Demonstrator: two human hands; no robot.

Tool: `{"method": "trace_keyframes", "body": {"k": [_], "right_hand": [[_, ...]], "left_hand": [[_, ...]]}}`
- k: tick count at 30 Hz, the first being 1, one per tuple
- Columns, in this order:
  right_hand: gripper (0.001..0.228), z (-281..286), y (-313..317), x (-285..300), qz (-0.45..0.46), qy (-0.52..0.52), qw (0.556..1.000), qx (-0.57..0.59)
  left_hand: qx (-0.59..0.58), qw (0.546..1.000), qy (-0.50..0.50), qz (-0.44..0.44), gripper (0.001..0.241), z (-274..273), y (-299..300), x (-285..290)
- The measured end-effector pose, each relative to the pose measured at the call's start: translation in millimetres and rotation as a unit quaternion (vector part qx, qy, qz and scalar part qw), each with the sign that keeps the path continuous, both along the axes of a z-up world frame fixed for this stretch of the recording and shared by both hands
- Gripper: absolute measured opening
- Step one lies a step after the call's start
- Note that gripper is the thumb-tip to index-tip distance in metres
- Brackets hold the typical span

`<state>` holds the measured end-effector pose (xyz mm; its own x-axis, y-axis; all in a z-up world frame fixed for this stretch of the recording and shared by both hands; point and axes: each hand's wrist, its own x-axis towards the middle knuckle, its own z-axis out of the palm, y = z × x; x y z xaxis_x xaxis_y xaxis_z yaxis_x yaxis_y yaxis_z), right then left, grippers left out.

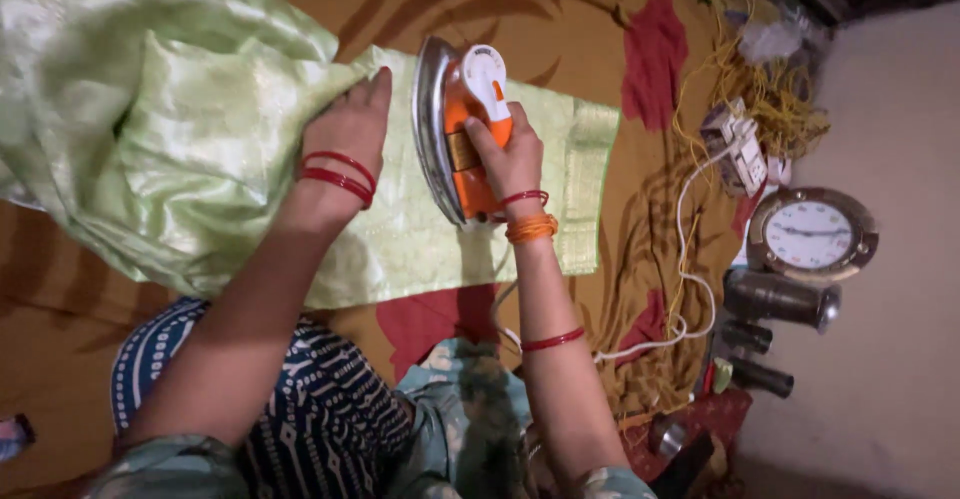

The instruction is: Iron a green silk garment while sitting on a bed.

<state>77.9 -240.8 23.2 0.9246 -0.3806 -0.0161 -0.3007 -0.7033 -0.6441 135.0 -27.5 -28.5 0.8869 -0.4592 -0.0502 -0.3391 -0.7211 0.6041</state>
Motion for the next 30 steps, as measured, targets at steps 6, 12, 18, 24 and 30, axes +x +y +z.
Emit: {"method": "trace_keyframes", "body": {"k": [6, 12, 18, 24, 30], "right_hand": [[0.032, 5.6, 26.7, -50.4, -0.016, 0.023, 1.000, 0.008], [0.029, 5.2, 33.8, -38.3, -0.040, 0.024, 0.998, -0.034], [0.031, -5.8, 12.5, 9.6, -0.018, -0.013, 0.997, -0.067], [0.033, -3.0, 10.4, 11.3, -0.032, -0.001, 0.997, -0.074], [0.033, 1.5, 13.4, -52.5, -0.044, 0.019, 0.997, -0.052]], "left_hand": [[-0.020, 0.999, -0.033, -0.001, 0.070, -0.7, 3.6, -2.5], [0.040, 0.993, -0.112, 0.009, 0.068, -6.0, -5.7, -7.0], [0.156, 0.976, -0.149, 0.000, 0.065, -29.8, -17.5, -13.6], [0.162, 0.983, -0.077, -0.036, 0.103, 10.0, -11.2, -12.4], [0.183, 0.980, -0.064, -0.045, 0.102, -9.0, -12.7, -15.3]]}}
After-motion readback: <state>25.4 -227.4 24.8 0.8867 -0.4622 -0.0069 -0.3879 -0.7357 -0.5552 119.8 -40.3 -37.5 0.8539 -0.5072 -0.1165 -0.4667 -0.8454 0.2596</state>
